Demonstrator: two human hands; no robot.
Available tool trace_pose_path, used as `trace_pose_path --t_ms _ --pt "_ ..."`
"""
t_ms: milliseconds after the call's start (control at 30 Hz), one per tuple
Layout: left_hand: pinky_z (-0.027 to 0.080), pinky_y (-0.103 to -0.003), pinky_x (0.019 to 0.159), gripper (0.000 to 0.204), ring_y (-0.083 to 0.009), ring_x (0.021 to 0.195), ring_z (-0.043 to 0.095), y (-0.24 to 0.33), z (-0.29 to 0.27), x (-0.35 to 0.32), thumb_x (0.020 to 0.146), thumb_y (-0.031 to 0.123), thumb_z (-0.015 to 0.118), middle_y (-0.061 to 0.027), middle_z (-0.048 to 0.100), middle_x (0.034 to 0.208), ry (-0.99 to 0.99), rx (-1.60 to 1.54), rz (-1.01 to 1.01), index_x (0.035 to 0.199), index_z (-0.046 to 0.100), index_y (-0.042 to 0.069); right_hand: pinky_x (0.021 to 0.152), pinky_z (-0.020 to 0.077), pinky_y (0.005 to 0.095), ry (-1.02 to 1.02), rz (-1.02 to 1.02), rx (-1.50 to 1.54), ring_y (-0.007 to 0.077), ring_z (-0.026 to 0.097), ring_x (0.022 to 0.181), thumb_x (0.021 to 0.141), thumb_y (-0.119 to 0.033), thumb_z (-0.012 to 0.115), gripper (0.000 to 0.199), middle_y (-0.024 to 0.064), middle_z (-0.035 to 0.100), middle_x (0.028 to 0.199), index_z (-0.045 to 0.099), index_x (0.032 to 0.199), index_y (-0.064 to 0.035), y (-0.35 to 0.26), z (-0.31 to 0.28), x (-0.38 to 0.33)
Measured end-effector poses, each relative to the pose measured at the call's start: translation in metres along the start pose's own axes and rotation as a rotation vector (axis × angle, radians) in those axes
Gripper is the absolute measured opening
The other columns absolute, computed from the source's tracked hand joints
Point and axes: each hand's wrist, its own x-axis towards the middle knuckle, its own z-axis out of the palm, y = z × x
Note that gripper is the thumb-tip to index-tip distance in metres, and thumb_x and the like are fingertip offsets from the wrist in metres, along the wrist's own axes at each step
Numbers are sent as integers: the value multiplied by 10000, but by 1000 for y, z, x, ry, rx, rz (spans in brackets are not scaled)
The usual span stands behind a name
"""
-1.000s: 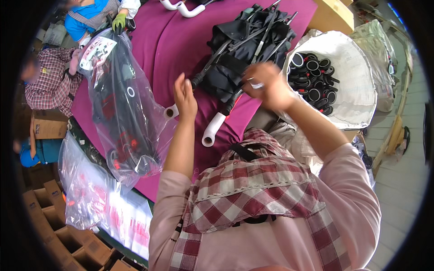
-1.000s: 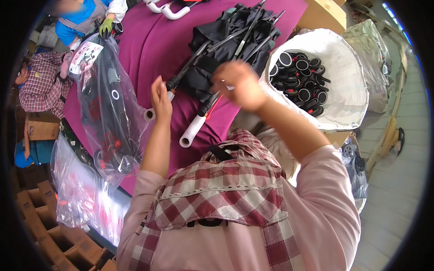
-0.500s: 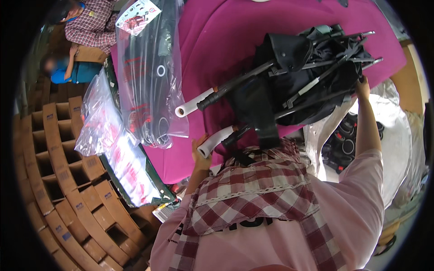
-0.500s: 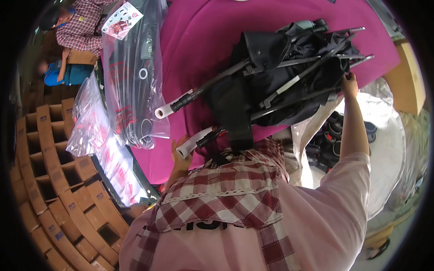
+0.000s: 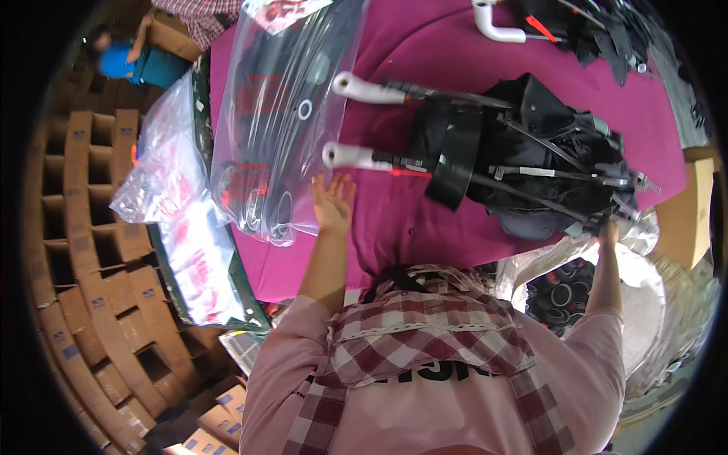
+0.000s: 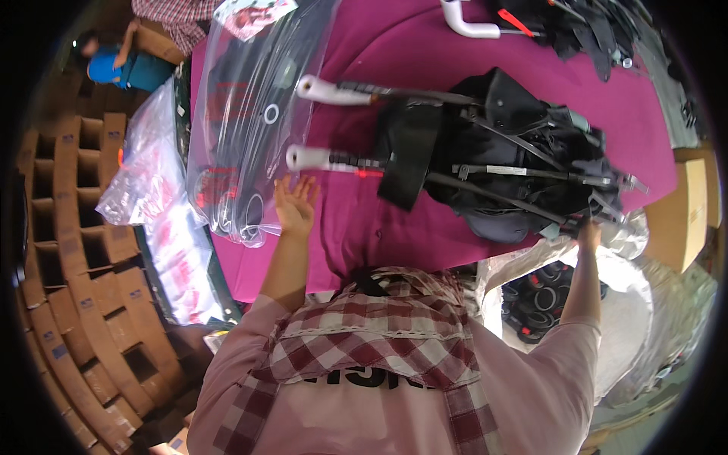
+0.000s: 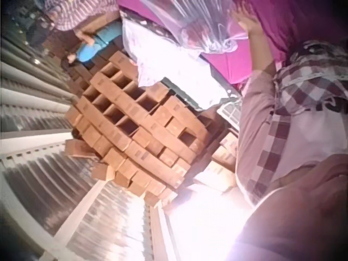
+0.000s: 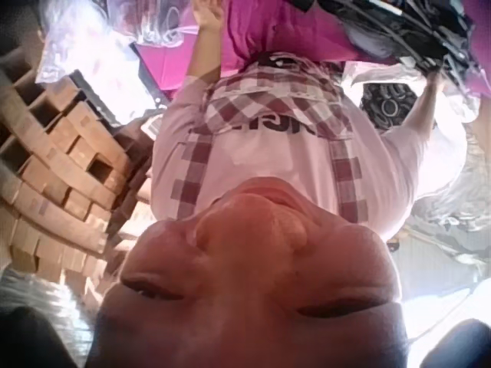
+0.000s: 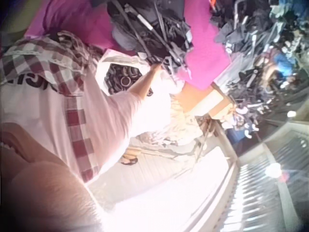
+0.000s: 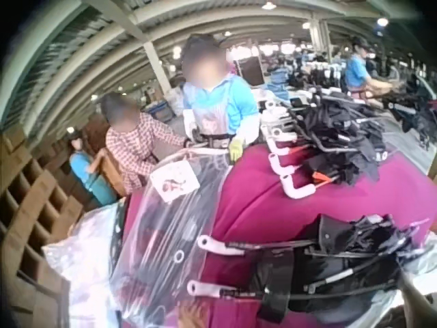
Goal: The person assembles baby strollers by attaching fabric seats to metal frames and adding wheels. They repeatedly pick up components, fit them together, and place the completed units into plastic bags on a pink-covered table.
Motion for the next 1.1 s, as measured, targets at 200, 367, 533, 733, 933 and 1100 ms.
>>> trace_pose_path --t_ms 200,367,533,733,933,1100 --pt "319 -403 1142 626 -233 1410 350 22 -98 58 971 381 552 -107 410 1496 68 230 22 1476 379 52 434 587 329 -125 365 456 271 684 553 975 -570 463 635 167 675 883 558 1172 26 -79 8 -160" --pt "277 -389 1164 616 -222 1425 350 34 -109 82 1002 420 485 -100 401 1522 -94 190 -51 1456 401 12 453 606 408 -111 343 448 344 695 617 883 -719 487 860 224 669 949 489 1295 35 -226 72 -288" --pt "293 -387 1158 630 -231 1418 362 73 -137 104 1012 442 439 -115 417 1511 -201 277 -95 1452 391 -6 520 541 355 -333 101 256 249 656 546 922 -628 521 735 171 647 701 586 1122 76 -351 184 -359" --pt "364 -451 1100 651 -255 1342 445 58 -164 107 982 481 516 -112 449 1450 -506 589 -38 1458 394 53 663 544 358 -419 -328 139 260 697 631 920 -512 595 594 187 678 681 645 1054 65 -451 229 -411" --pt "385 -440 1078 671 -261 1306 471 7 -113 54 973 473 558 -129 436 1440 -704 519 -197 1466 381 53 660 548 349 -480 -563 132 248 698 654 898 -328 665 347 140 701 745 659 1065 -25 -423 180 -460" --pt "466 -365 970 537 -228 1138 605 3 -139 14 1008 378 530 -131 591 1283 -816 656 -171 1415 448 38 708 537 406 -471 -981 -39 329 685 752 863 -244 685 255 145 698 800 678 1026 -48 -439 194 -458"
